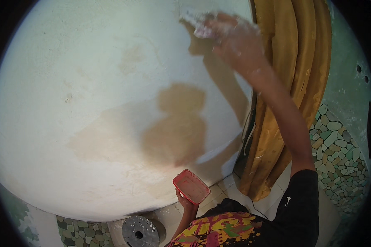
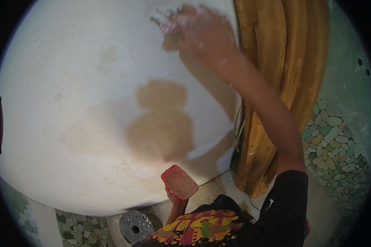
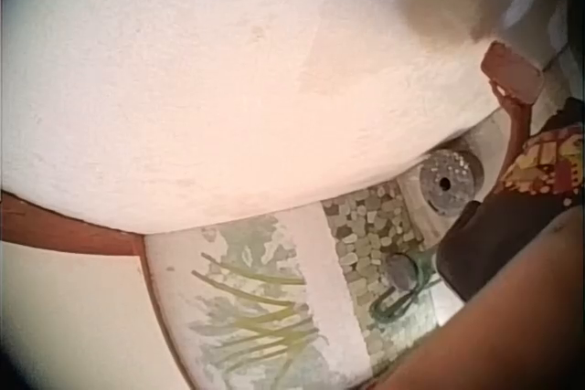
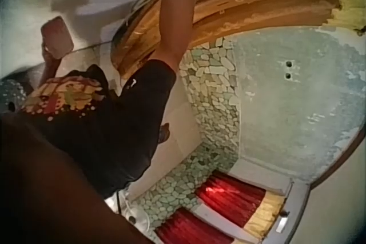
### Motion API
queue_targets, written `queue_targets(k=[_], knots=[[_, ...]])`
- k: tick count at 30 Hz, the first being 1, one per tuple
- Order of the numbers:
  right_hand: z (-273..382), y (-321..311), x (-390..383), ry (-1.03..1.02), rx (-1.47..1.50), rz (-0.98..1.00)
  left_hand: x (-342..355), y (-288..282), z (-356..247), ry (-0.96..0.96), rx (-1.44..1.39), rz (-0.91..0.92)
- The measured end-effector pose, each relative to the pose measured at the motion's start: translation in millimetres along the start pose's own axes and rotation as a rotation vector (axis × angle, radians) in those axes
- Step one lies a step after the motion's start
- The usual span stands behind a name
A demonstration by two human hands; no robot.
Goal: The person is applying joint compound or plaster to a wall using a putty knife and a container of the compound.
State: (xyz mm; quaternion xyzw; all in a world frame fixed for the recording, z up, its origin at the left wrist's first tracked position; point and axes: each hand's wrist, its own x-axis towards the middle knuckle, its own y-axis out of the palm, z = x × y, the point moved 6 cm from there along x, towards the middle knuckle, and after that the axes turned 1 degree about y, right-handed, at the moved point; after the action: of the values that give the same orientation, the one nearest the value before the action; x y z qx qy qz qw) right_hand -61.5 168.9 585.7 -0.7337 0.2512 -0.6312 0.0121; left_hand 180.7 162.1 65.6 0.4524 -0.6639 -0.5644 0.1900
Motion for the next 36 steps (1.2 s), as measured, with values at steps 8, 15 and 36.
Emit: queue_targets(k=[8,15,36], knots=[[13,-16,5,-0.037,0.146,0.071,-7,-1,-4,-0.038,-0.028,-0.013],[12,9,-1,-0.248,-0.090,-0.017,-1,13,-3,0.053,0.014,0.018],[56,4,-10,-0.278,0.164,0.280,-15,15,16,-0.067,-0.011,0.001]])
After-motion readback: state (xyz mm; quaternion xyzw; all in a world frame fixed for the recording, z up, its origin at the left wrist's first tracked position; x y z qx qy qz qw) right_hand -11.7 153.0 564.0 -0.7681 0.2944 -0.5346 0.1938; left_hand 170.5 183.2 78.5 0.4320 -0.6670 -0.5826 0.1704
